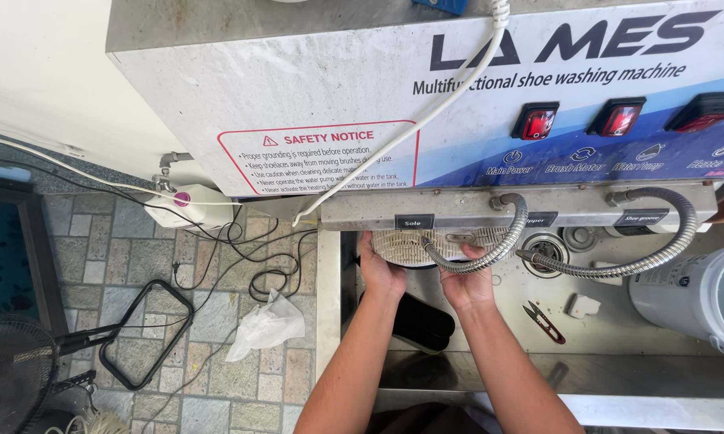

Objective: The person cleans a black sneaker using a multifunctional shoe washing machine. They spray the sole with a handheld nozzle, rinse the shoe in a sink, and then use the machine's rotating brushes to scrub the sole. The person also applies a cleaning solution from a spray bottle and scrubs the sole with a brush.

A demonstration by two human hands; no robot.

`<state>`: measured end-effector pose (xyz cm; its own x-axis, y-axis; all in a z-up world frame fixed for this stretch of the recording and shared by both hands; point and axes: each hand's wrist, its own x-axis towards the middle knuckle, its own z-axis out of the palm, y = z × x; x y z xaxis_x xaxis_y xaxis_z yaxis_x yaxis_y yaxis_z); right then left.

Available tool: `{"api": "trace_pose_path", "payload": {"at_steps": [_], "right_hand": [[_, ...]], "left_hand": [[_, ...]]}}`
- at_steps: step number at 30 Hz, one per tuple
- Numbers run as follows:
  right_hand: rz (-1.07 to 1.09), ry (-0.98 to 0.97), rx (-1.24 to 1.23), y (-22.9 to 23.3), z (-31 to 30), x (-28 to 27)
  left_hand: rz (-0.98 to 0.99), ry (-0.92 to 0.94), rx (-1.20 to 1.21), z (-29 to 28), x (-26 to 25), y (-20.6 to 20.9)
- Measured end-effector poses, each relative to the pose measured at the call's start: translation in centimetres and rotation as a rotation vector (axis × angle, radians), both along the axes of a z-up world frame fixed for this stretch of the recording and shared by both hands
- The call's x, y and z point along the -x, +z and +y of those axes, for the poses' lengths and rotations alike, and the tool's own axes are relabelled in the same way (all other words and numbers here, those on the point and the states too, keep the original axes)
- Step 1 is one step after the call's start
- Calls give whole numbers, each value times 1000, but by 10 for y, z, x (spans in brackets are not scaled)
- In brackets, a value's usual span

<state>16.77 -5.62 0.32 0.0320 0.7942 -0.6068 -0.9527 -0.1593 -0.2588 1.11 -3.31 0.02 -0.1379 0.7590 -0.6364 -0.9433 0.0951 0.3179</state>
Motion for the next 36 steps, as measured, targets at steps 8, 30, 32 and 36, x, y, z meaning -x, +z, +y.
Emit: {"api": "trace_pose_path", "payload": {"at_steps": [8, 30, 32, 36], "right_hand": [[-21, -1, -136, -18, -31, -17], [-228, 234, -193, 58, -93, -73], [-320, 403, -149, 71, -100, -88], [-411, 712, -221, 91, -113, -103]], "left_hand": [[0, -27, -130, -34, -6, 28], [117, -312, -321, -84, 45, 98], [108, -388, -283, -83, 51, 104], [87, -413, -286, -89, 40, 114]]}}
